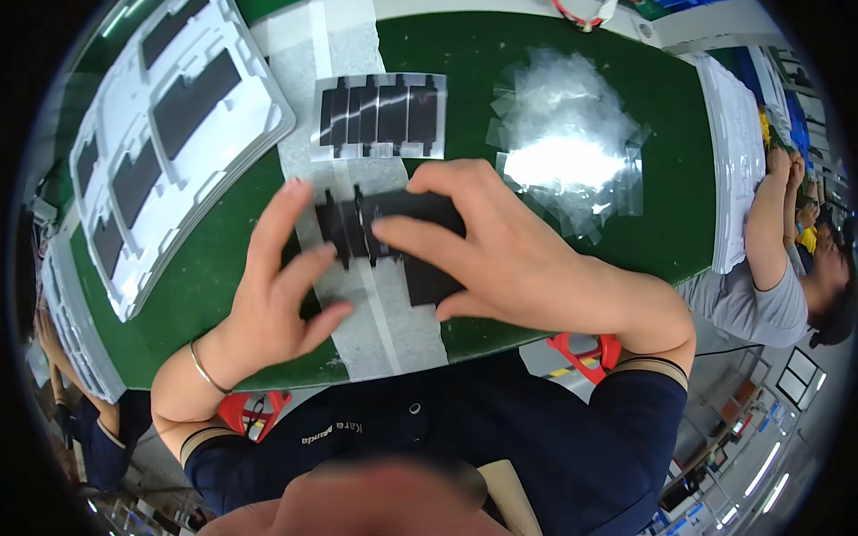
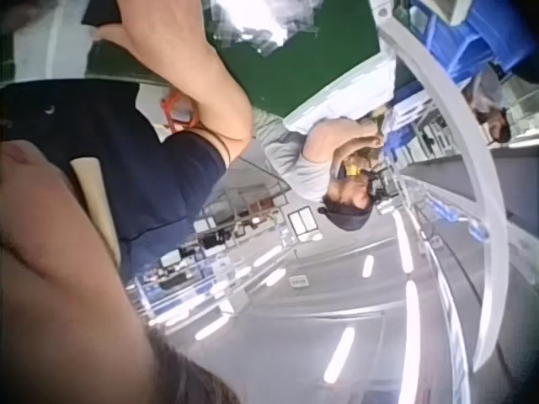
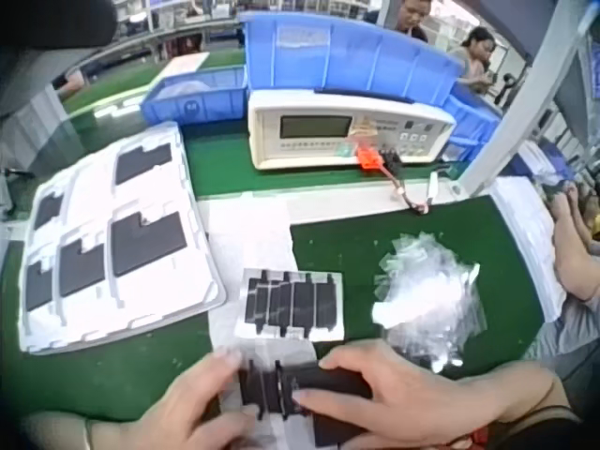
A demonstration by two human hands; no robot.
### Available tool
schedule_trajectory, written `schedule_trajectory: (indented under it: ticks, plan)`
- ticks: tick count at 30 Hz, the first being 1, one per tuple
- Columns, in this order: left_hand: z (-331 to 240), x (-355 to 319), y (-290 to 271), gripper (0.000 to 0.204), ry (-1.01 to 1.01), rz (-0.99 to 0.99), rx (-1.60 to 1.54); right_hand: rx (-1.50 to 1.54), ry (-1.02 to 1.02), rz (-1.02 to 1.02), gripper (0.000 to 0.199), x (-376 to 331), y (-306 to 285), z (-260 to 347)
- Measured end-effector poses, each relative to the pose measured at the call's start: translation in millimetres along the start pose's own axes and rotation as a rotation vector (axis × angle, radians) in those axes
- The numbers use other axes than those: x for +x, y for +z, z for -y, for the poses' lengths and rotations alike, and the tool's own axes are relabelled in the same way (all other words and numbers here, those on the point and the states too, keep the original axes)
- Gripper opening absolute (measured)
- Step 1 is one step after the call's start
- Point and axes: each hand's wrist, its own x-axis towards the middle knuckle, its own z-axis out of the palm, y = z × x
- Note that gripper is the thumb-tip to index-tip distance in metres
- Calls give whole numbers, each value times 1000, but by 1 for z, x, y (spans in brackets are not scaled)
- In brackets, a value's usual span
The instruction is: Applying stickers or small components to black plastic electronic housings at a factory workbench.
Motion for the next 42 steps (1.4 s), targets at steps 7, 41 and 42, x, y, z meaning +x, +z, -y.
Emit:
schedule_trajectory:
  ticks: [7,41,42]
  plan:
    - [7,4,3,84,-47,-100,-106,71,125,-233,30,3,-10,-9]
    - [-20,11,14,49,-350,-547,-1071,274,-7,-444,22,4,14,-2]
    - [-21,11,14,50,-327,-567,-1086,391,-16,-420,26,9,15,0]
